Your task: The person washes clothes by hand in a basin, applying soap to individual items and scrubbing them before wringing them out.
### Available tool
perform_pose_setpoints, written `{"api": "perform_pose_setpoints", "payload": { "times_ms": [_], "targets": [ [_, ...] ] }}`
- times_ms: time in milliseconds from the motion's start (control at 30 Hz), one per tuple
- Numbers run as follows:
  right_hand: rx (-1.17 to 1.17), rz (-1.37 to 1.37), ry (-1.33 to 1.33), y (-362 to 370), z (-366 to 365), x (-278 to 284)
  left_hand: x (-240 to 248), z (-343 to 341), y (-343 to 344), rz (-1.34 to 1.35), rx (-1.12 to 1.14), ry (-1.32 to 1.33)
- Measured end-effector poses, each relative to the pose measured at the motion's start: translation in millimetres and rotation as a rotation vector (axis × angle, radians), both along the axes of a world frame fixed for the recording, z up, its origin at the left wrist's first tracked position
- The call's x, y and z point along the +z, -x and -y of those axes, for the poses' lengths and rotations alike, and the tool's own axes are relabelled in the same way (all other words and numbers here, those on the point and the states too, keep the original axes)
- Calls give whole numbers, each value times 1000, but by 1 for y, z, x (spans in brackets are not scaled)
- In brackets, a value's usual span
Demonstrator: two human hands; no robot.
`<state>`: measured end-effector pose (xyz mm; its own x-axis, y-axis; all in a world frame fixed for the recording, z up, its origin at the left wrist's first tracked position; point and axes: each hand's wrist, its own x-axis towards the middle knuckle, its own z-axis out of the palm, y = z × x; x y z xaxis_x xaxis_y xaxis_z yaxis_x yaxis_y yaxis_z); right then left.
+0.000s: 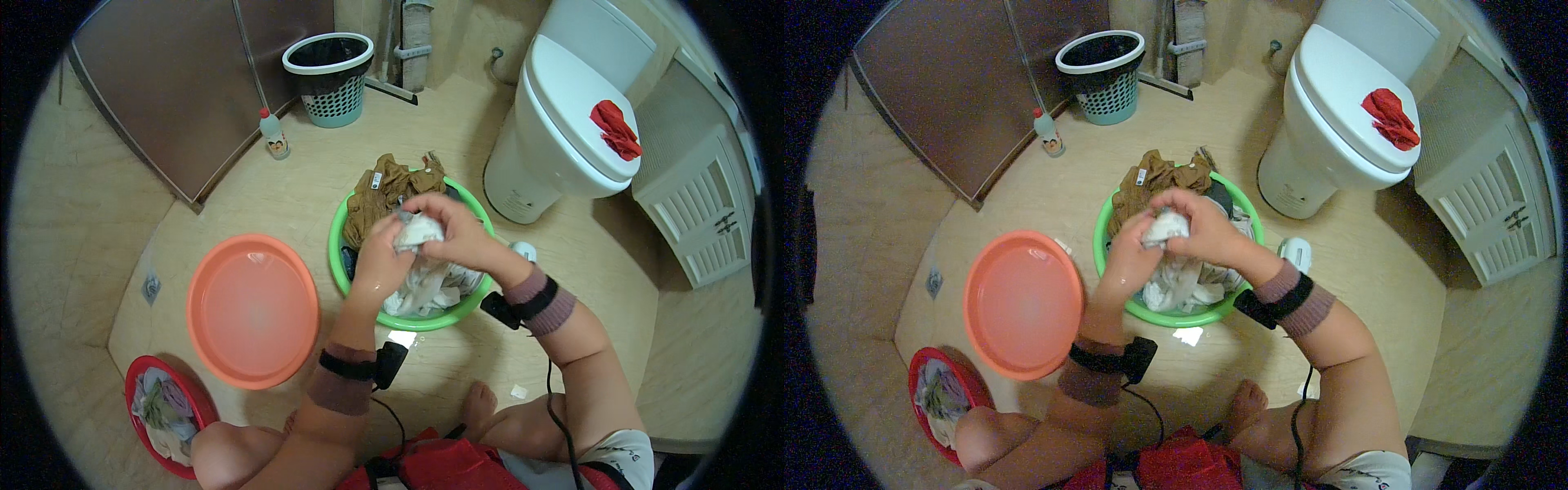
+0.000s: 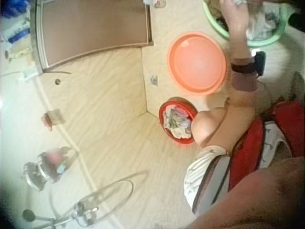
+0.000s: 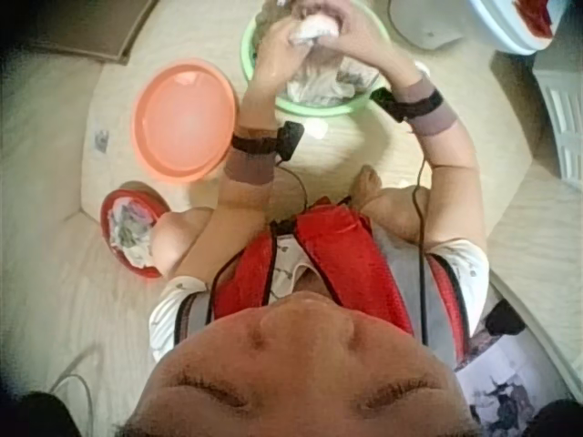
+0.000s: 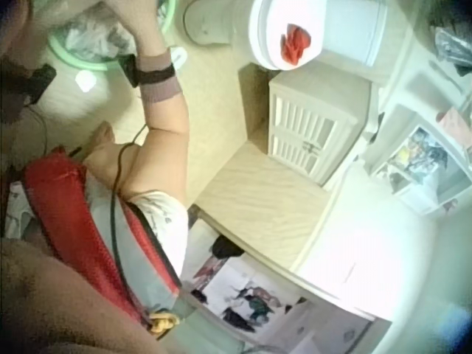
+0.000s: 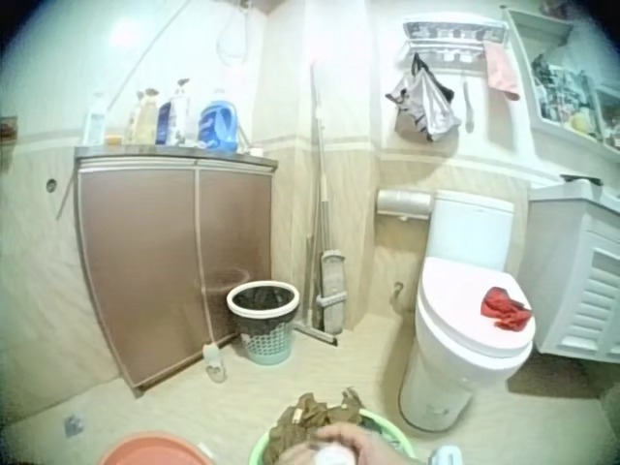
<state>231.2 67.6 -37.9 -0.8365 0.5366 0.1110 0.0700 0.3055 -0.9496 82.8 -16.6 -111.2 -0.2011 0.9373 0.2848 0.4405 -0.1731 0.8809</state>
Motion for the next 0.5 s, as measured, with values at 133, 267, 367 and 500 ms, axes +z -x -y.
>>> {"api": "perform_pose_setpoints", "payload": {
  "times_ms": [133, 267, 367, 500],
  "targets": [
    [-179, -161, -138, 4, 21, 61, 59, 8, 5, 275, -20, -173],
    [-183, -74, -638, 2, 15, 41, 59, 10, 11, 306, -61, -139],
    [-154, 167, -419, -7, 2, -32, 28, 9, 16, -97, 7, 83],
    [-23, 529, -505, -7, 5, -109, -51, 7, -2, -335, 20, 453]
  ]
}}
